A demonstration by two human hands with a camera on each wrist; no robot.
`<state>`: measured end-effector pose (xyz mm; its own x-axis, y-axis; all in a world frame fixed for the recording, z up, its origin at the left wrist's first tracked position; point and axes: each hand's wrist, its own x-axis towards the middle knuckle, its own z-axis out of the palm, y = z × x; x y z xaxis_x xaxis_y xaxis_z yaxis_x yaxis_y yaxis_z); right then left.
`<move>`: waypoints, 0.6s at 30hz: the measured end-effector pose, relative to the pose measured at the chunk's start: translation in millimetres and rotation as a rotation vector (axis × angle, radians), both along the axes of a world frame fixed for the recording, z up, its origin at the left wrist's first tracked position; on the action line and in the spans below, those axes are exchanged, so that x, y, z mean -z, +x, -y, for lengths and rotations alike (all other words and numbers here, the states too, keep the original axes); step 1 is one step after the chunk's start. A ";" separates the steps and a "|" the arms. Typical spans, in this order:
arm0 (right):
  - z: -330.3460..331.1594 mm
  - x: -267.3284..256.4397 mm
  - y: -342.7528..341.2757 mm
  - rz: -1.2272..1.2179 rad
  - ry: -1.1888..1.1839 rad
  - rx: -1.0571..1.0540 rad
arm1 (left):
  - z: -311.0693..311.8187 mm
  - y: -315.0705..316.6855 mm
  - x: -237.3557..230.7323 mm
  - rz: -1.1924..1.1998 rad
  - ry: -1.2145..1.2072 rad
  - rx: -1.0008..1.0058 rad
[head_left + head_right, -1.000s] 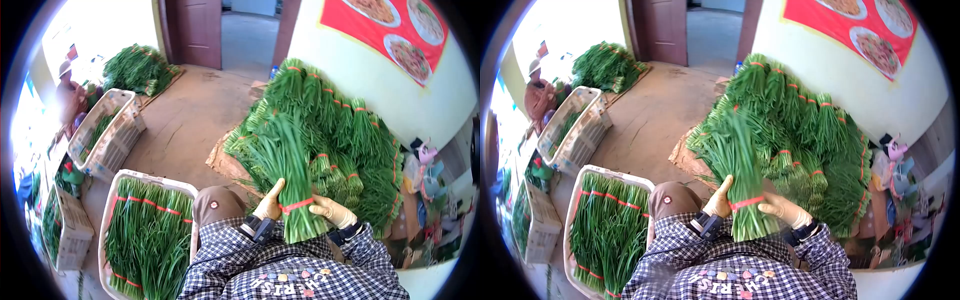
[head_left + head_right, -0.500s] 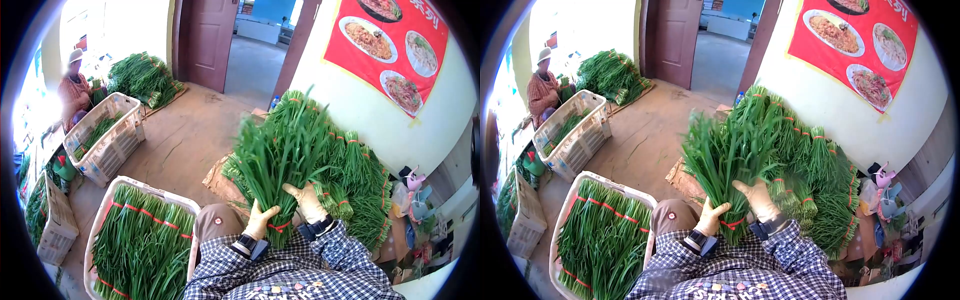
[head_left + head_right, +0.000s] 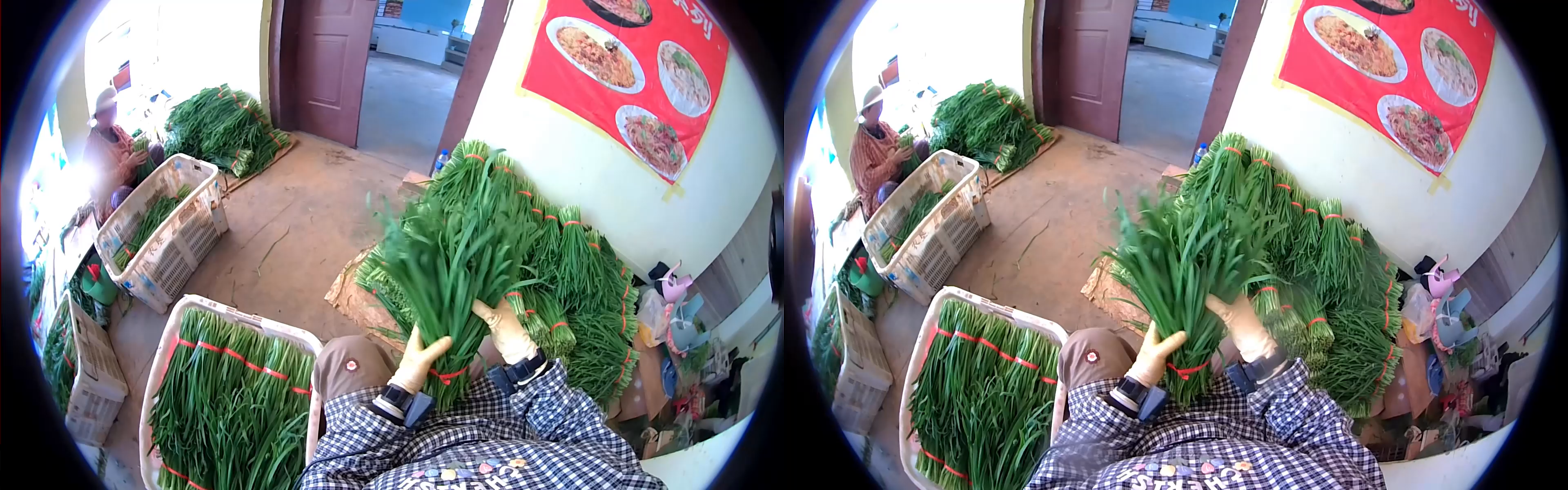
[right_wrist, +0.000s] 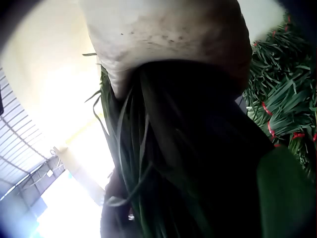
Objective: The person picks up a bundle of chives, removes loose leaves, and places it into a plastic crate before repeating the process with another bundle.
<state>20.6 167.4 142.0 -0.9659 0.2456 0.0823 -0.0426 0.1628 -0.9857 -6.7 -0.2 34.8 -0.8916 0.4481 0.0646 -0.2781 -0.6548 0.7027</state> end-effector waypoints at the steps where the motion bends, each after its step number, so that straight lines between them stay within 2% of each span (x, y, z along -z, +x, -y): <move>1: 0.3 7.2 -2.8 -0.047 -0.145 -0.044 | -4.6 3.9 -6.8 -0.182 -0.074 -0.069; 2: 9.1 2.7 -2.4 -0.077 -0.179 -0.068 | -14.7 0.3 -3.4 -0.373 -0.219 -0.310; 3: 8.3 10.0 -3.4 -0.072 -0.187 -0.065 | -14.3 -3.7 3.0 -0.370 -0.227 -0.306; 5: 6.7 24.5 -7.5 0.003 -0.070 -0.073 | -9.6 -10.1 7.7 -0.362 -0.361 -0.165; 6: 8.3 20.9 -7.8 0.015 -0.063 -0.020 | -9.4 -8.1 5.0 -0.149 -0.269 -0.119; 7: 3.5 28.6 -8.5 0.017 -0.165 0.014 | -5.8 -9.9 2.6 -0.044 -0.241 -0.121; 9: 1.8 20.8 -8.4 0.059 -0.187 0.054 | -0.1 -14.5 4.7 0.071 -0.185 -0.123; 10: -2.1 23.7 -8.6 0.061 -0.189 0.059 | 4.3 -16.0 6.2 0.072 -0.197 -0.112; 12: -8.7 26.9 -9.9 0.055 -0.044 0.072 | 3.2 -17.7 13.1 0.106 -0.169 -0.097; 18: -13.8 29.0 -5.4 0.085 -0.094 0.074 | 2.8 -20.8 16.5 0.170 -0.132 -0.063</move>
<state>15.2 181.2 113.0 -0.9474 0.3190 -0.0256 0.0503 0.0696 -0.9963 -27.5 -3.1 18.3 -0.9111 0.3861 -0.1444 -0.3616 -0.5802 0.7299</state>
